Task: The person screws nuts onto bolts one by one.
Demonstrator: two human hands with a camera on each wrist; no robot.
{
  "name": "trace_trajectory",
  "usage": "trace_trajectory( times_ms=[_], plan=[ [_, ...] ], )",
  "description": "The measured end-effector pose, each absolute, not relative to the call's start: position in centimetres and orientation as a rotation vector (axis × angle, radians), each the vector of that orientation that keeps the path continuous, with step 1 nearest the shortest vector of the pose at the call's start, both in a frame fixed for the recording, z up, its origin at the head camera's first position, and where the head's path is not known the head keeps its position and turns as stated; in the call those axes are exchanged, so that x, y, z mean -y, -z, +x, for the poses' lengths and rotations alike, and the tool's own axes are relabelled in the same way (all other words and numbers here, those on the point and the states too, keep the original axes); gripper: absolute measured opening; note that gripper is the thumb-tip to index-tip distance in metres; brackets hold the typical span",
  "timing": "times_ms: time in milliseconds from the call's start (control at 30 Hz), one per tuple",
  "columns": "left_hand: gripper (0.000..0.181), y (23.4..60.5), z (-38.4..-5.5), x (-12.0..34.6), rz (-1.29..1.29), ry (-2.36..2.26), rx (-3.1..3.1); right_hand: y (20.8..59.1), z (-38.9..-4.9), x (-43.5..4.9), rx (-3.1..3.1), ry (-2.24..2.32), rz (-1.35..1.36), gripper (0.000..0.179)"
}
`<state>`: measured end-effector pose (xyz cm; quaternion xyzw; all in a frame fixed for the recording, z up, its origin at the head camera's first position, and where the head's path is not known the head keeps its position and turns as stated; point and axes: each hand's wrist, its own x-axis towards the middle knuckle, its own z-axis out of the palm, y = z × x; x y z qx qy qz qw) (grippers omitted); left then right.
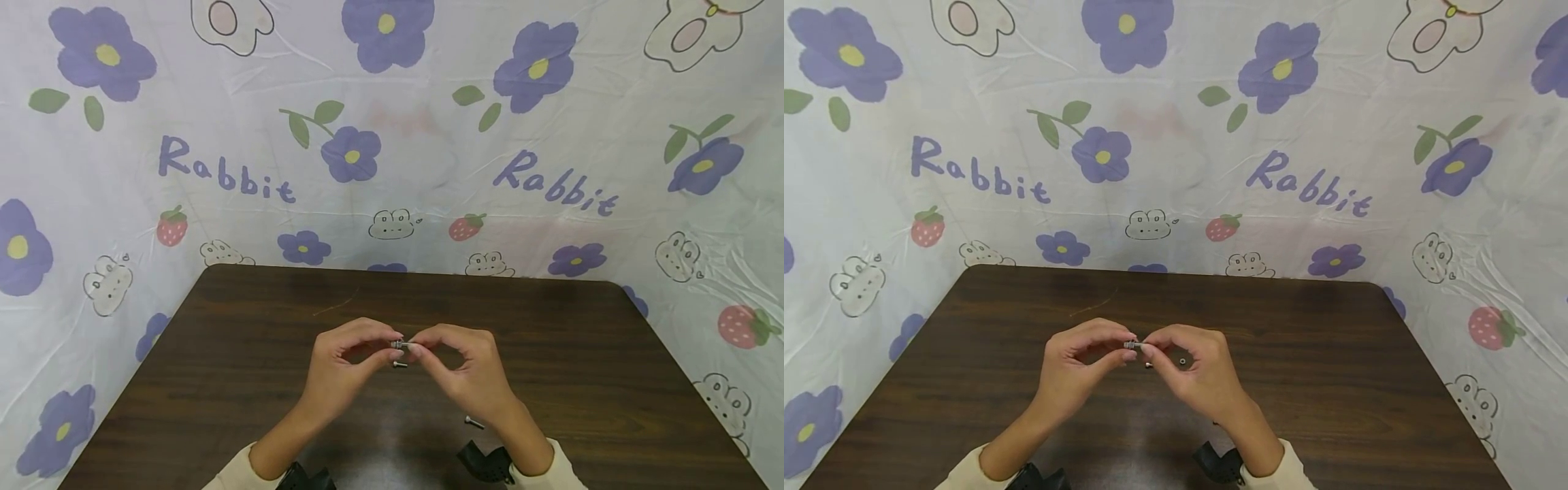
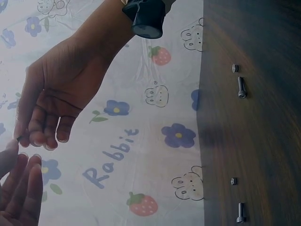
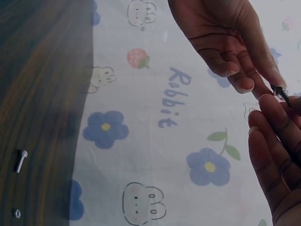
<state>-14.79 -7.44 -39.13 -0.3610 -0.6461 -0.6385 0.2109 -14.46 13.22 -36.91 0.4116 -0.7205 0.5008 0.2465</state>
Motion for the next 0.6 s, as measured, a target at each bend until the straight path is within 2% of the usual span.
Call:
trace_trajectory(
  times_ms=[367, 600],
  plan=[
    [0.012, 39.04, -14.75, 7.62, -0.953, 1.816, 1.883, 36.97, -14.47, -13.13, 1.962, -1.359, 1.135, 0.011],
    [0.012, 39.14, -14.88, 7.54, -0.959, 1.888, 1.922, 36.97, -14.59, -12.96, 1.951, -1.353, 1.166, 0.011]
  ],
)
